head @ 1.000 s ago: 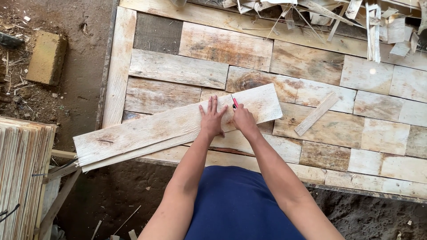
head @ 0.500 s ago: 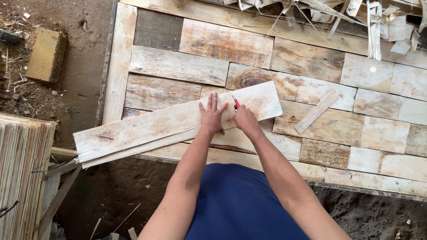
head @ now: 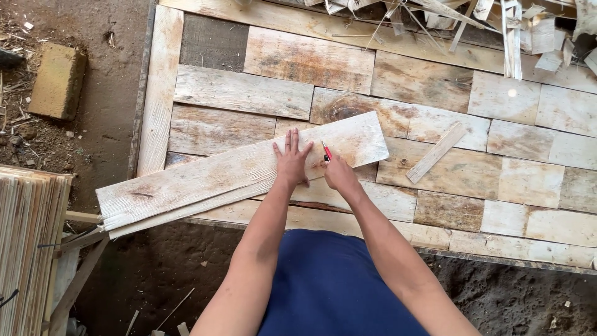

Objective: The person uses a utility knife and a small wooden guide to cut thin wooden planks into smaller rectangular pieces on a wooden workbench. They then place the cut pieces into a small container.

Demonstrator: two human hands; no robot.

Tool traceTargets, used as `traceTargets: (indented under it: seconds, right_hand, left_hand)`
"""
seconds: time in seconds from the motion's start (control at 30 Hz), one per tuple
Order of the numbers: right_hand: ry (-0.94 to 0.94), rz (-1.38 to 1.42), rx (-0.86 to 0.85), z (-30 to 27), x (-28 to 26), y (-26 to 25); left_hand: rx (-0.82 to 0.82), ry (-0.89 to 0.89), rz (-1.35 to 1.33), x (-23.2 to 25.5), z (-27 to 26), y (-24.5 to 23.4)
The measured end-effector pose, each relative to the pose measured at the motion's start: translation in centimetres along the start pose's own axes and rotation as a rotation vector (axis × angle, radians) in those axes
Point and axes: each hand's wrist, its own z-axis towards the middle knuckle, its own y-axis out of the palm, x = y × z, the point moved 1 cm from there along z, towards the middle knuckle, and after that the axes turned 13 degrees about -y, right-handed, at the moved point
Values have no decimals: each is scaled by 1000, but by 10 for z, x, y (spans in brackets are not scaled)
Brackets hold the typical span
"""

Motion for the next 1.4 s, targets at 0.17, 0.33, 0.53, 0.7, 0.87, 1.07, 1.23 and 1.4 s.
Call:
traceTargets:
  seconds: [0.17, 0.33, 0.53, 0.7, 0.87, 1.07, 1.23, 1.4]
  right_hand:
    - [10, 8, -31, -53, -53, -45]
    - [30, 9, -22, -33, -26, -31]
    - [-37, -14, 50, 8, -13, -25]
    - [-51, -46, 69, 4, -37, -32]
    - [-39, -41, 77, 17, -32, -29]
    - [-40, -55, 66, 14, -36, -29]
    - [-36, -57, 68, 16, -33, -27]
    - [-41, -42, 67, 14, -35, -29]
  left_hand:
    - [-13, -13, 20, 3, 1, -1]
    - [-34, -20, 24, 4, -2, 0]
    - [-28, -9, -8, 3, 7, 5]
    - [-11, 3, -1, 3, 15, 19]
    - [-7, 8, -5, 2, 14, 18]
    - [6, 14, -18, 2, 9, 13]
    - [-4, 9, -23, 2, 9, 13]
    - [2, 8, -41, 2, 11, 15]
